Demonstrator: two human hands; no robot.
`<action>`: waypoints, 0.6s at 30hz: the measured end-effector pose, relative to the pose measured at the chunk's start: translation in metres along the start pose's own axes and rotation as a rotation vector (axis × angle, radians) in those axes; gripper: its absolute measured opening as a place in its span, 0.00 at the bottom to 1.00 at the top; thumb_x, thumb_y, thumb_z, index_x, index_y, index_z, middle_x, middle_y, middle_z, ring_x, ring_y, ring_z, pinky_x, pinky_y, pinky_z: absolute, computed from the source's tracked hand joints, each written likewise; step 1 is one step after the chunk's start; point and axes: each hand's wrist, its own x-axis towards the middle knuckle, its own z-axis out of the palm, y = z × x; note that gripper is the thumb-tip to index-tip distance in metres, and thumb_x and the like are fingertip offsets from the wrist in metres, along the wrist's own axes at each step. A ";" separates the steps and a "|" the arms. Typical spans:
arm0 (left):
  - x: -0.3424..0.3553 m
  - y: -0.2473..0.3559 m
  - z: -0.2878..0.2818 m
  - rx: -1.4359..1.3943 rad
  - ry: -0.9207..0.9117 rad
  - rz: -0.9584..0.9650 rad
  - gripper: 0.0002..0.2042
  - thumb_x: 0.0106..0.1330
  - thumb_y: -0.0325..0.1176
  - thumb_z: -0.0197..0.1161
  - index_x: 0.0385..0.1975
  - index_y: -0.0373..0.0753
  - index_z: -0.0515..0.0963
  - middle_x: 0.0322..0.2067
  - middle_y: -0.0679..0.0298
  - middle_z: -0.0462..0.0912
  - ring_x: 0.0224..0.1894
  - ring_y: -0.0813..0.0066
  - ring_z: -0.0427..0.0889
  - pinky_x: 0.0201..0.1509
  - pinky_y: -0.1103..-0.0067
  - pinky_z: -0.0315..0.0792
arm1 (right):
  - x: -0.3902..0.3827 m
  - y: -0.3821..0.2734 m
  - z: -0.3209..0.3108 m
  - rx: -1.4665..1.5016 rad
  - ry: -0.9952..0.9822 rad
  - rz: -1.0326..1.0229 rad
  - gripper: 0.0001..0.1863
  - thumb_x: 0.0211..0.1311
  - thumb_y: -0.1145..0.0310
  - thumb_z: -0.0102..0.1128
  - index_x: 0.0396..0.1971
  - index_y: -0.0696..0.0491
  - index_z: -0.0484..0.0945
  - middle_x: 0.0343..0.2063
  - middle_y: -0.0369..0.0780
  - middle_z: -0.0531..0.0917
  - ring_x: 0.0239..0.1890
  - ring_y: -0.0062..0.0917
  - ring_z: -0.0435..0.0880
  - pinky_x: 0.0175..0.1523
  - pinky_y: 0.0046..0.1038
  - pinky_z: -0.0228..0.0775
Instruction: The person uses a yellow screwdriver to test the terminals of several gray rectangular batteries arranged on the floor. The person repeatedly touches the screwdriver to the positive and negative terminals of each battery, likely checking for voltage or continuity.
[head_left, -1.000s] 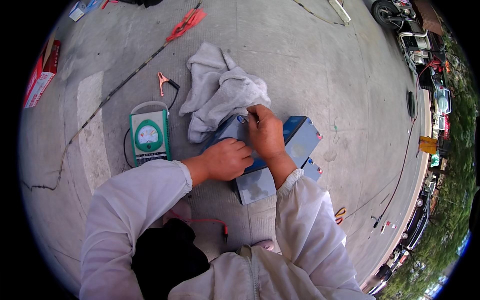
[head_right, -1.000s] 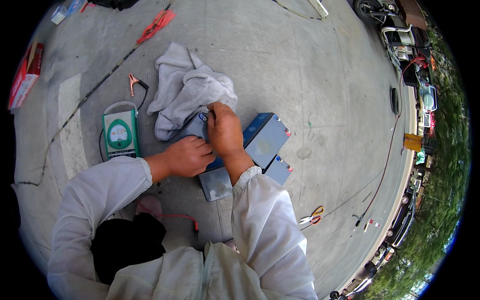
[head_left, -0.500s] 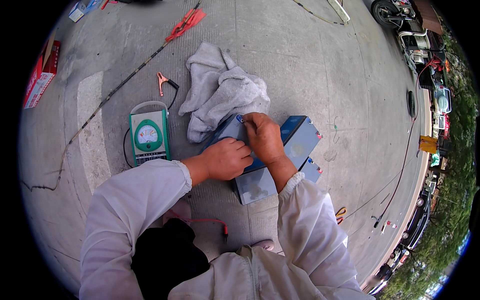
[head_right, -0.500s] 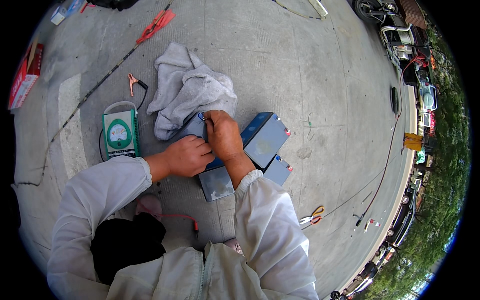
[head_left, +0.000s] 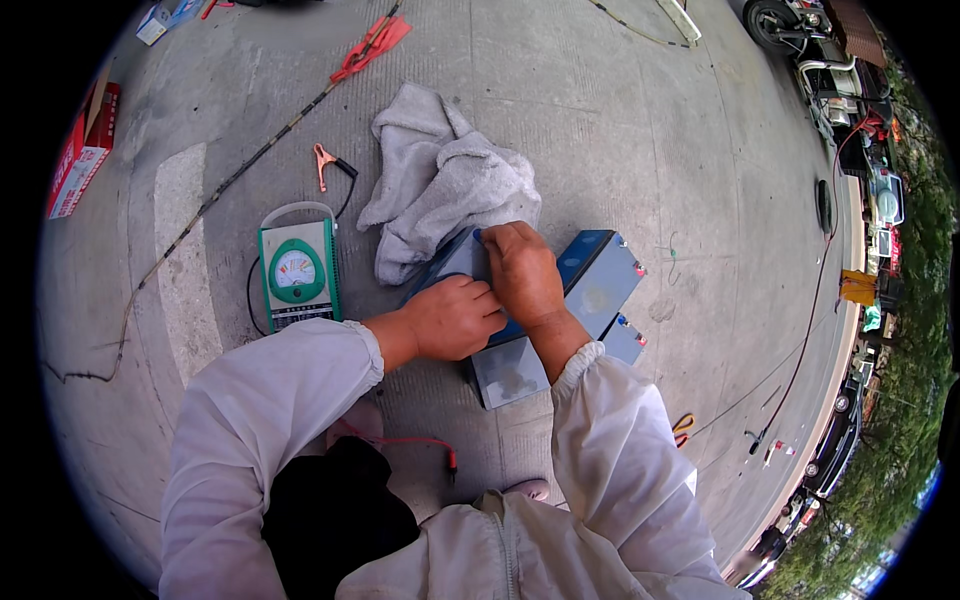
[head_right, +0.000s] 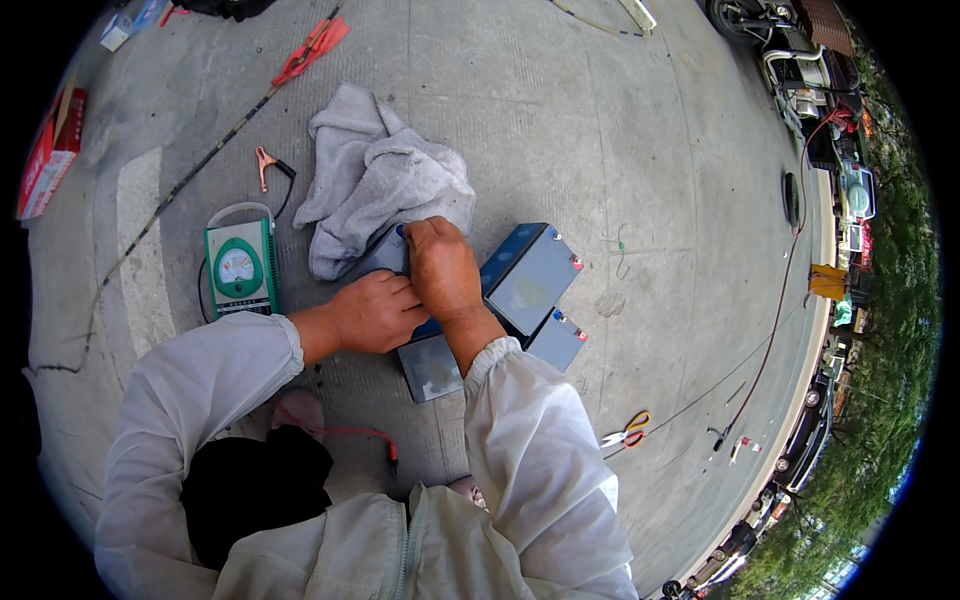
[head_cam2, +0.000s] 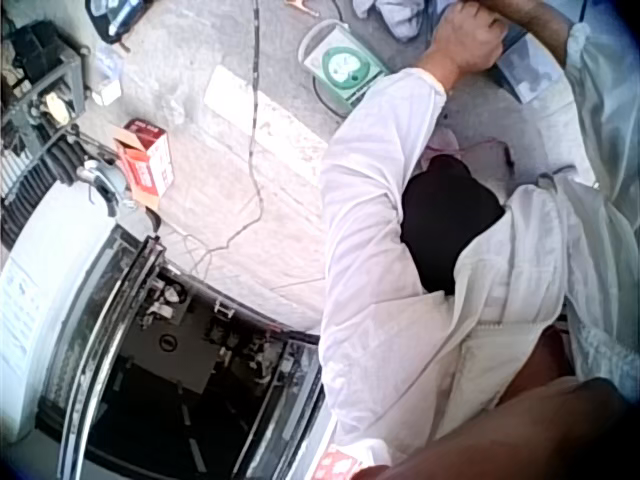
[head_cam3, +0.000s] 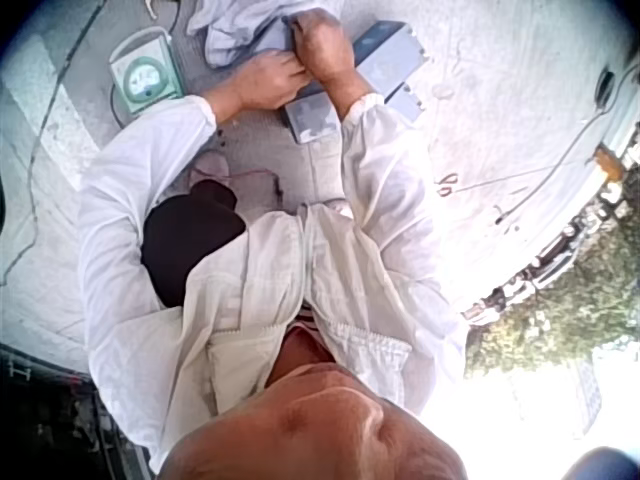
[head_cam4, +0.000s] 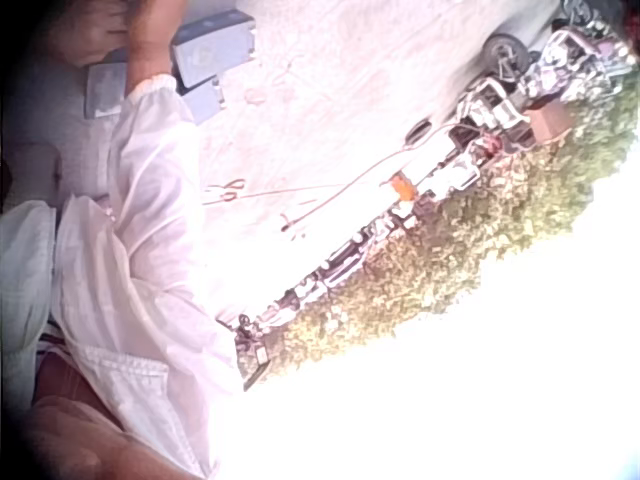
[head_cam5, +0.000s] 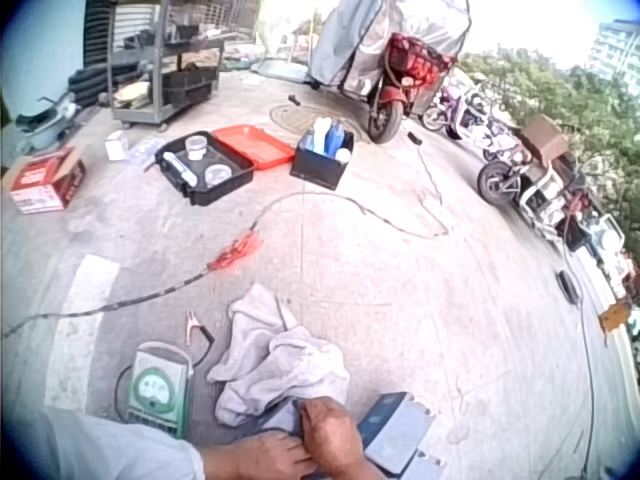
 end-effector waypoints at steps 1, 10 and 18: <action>0.001 0.000 0.000 -0.003 0.016 0.001 0.08 0.50 0.33 0.64 0.31 0.44 0.80 0.32 0.67 0.77 0.36 0.68 0.78 0.42 0.71 0.70 | 0.000 0.000 -0.001 -0.031 -0.018 -0.010 0.09 0.60 0.73 0.59 0.39 0.54 0.83 0.36 0.45 0.83 0.41 0.43 0.84 0.45 0.40 0.79; 0.000 0.000 0.001 -0.014 0.005 -0.007 0.11 0.50 0.32 0.64 0.35 0.44 0.82 0.35 0.67 0.80 0.38 0.67 0.80 0.43 0.70 0.71 | 0.001 0.002 0.004 -0.289 -0.047 -0.180 0.06 0.54 0.74 0.58 0.33 0.55 0.77 0.35 0.44 0.80 0.42 0.38 0.83 0.44 0.36 0.81; 0.000 0.000 0.002 -0.022 0.006 -0.011 0.12 0.51 0.32 0.65 0.37 0.45 0.83 0.36 0.67 0.81 0.39 0.66 0.80 0.44 0.70 0.72 | 0.007 -0.004 0.002 -0.405 -0.169 -0.060 0.08 0.64 0.66 0.61 0.34 0.56 0.77 0.35 0.44 0.82 0.43 0.41 0.83 0.46 0.38 0.80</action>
